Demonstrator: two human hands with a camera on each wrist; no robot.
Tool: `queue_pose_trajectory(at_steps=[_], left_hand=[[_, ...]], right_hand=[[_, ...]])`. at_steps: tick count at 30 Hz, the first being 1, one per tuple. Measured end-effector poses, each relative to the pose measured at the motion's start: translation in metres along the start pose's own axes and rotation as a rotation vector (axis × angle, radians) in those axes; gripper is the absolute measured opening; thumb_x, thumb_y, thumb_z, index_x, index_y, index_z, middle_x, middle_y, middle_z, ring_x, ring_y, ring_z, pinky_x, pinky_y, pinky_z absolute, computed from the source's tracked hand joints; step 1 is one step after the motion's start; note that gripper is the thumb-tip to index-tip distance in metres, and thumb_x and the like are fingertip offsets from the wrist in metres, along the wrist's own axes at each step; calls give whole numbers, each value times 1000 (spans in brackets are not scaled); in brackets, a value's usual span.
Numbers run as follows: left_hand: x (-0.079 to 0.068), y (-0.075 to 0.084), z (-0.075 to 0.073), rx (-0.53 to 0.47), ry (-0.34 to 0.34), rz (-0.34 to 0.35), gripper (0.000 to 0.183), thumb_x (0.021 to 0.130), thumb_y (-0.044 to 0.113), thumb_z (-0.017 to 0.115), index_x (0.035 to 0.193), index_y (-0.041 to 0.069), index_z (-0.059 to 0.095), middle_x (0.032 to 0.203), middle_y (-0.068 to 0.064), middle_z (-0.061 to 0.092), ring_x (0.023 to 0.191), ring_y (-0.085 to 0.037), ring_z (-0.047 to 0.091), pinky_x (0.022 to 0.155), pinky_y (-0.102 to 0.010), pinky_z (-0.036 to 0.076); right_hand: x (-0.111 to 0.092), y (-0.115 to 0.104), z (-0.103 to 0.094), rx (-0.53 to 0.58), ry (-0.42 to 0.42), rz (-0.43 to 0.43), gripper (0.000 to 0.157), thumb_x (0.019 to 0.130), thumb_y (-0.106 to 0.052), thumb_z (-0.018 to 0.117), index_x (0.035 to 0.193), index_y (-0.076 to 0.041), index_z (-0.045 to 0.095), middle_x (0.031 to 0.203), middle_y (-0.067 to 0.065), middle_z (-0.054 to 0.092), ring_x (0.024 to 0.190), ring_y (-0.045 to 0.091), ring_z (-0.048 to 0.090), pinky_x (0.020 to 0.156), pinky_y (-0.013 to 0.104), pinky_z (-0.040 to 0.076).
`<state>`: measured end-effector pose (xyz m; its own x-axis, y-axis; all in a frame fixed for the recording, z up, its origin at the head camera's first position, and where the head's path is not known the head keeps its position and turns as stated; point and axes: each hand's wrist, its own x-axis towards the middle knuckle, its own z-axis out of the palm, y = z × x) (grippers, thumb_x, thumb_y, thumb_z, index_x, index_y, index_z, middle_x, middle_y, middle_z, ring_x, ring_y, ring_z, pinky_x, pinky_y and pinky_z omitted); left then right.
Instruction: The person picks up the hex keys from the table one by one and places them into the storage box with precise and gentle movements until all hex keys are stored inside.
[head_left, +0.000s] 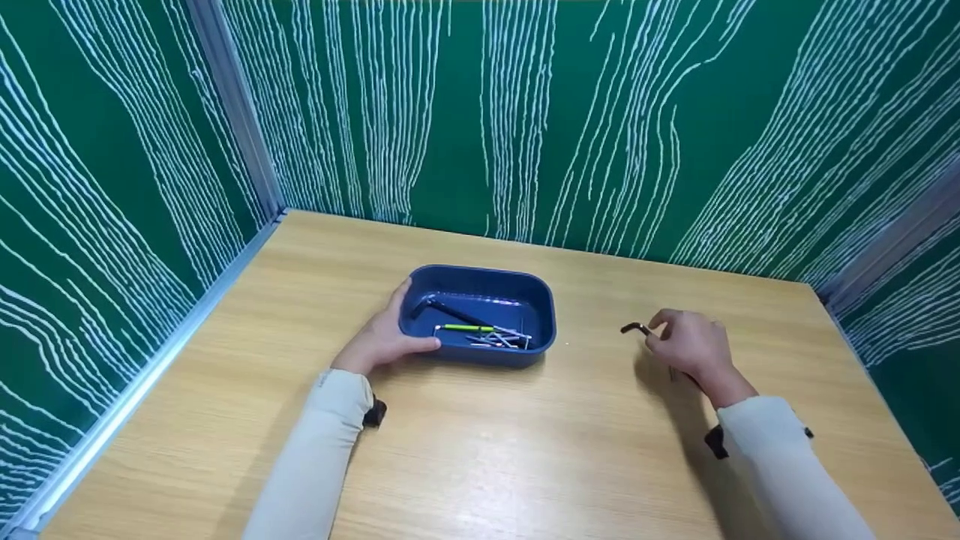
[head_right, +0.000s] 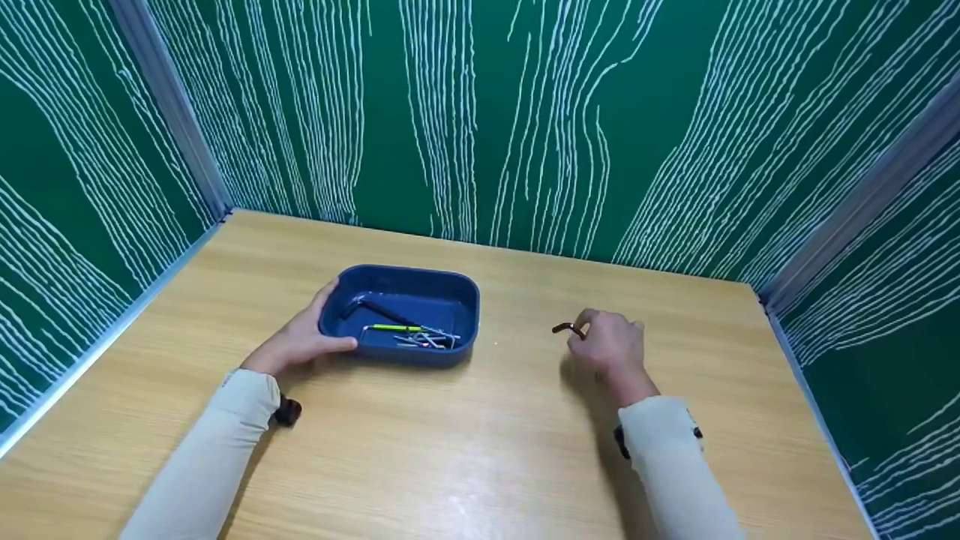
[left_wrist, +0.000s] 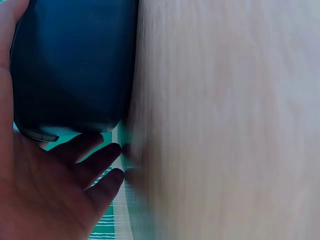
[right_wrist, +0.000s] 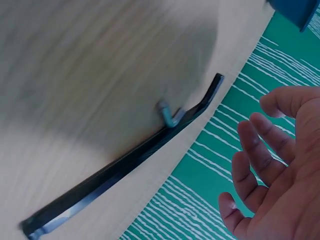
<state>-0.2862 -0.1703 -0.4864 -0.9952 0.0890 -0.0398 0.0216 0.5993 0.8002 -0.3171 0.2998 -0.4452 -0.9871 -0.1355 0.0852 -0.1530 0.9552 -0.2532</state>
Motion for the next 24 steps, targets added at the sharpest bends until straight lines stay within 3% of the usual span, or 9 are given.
queue_pose_trajectory(at_steps=[6,15,24], left_hand=[[-1,1,0,-22,9,-19,111,53,57,74,135,46,0,144,6,20,125,-22,28,102,-53,24],[-1,2,1,-7,25,-38,113,49,60,74,134,47,2,143,8,21,125,-22,29,101,-53,26],[-2,3,0,-12,20,-37,114,49,59,74,135,45,2,143,7,21,124,-21,30,101,-52,25]], right_hand=[[-7,12,4,-41,-42,5,28,75,-34,61,95,-14,63,73,3,64,66,20,54,61,37,32],[-12,23,12,-120,-98,5,28,73,-34,60,93,-15,63,63,-2,58,56,17,49,49,30,28],[-14,28,17,-120,-97,-7,23,71,-30,62,88,-17,65,83,6,65,70,23,53,59,41,33]])
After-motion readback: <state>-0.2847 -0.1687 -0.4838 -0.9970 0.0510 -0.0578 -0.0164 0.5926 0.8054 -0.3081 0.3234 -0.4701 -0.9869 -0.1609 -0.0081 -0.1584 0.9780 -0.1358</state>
